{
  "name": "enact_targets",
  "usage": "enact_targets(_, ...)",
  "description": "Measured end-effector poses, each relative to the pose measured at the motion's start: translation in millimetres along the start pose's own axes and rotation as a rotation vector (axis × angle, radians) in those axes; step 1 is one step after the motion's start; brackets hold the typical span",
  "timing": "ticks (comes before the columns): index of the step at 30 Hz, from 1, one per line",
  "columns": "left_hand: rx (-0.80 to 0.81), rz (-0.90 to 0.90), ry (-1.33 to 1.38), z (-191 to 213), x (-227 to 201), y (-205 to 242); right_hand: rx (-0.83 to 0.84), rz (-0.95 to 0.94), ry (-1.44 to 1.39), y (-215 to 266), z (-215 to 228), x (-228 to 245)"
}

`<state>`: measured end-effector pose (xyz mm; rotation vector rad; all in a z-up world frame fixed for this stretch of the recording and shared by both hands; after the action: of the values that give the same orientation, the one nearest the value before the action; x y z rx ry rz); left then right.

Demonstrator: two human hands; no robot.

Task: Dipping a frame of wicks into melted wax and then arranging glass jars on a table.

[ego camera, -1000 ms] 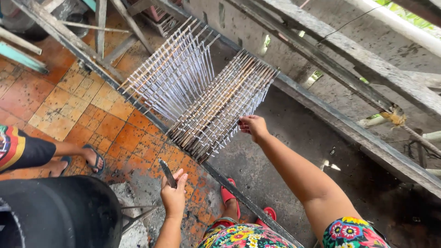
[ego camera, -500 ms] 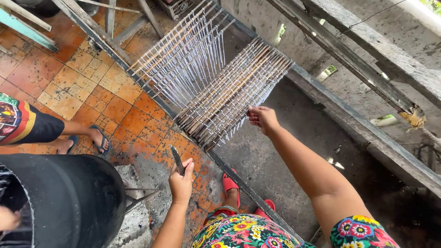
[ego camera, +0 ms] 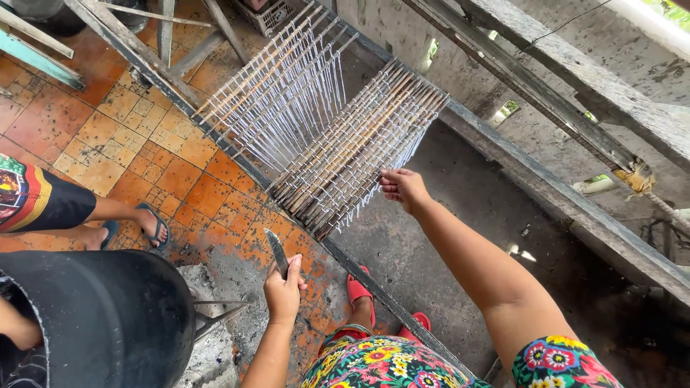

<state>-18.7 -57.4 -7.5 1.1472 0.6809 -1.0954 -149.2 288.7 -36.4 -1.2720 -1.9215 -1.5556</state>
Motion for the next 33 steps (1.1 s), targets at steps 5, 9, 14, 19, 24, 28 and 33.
enact_targets(5,0.038,0.009,0.157,-5.0,-7.5,1.6,-0.134,0.002,0.013,32.7,6.1,-1.4)
enact_targets(9,0.208,0.054,0.150,-20.8,-49.8,13.6,-0.250,0.235,0.121,79.4,2.1,-28.8)
enact_targets(14,0.620,-0.165,-0.079,-76.4,-109.6,45.4,0.330,0.194,0.227,165.4,-56.0,-58.2)
enact_targets(19,0.780,-0.090,-0.350,-57.0,-149.5,11.5,0.239,0.232,0.037,200.3,-16.9,-43.1)
enact_targets(24,-0.189,-0.166,-0.412,27.3,-85.5,-132.6,-0.160,0.219,-0.027,229.4,90.1,-61.4)
enact_targets(28,-0.159,-0.146,-0.467,42.6,-63.0,-179.5,-0.260,0.194,-0.075,250.6,129.6,-89.1)
enact_targets(33,-0.129,-0.148,-0.525,31.1,-50.2,-194.0,-0.386,0.038,-0.240,267.2,145.6,-113.2)
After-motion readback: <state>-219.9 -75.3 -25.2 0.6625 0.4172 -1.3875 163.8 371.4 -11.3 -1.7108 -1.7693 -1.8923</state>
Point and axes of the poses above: each hand's wrist, its own y-axis away from the middle knuckle, its own z-axis out of the back of the hand, x = y × z, the point moved 2 cm from there along -y, towards the middle knuckle, and after that the axes turned 10 degrees about x, right-handed, at the moved point
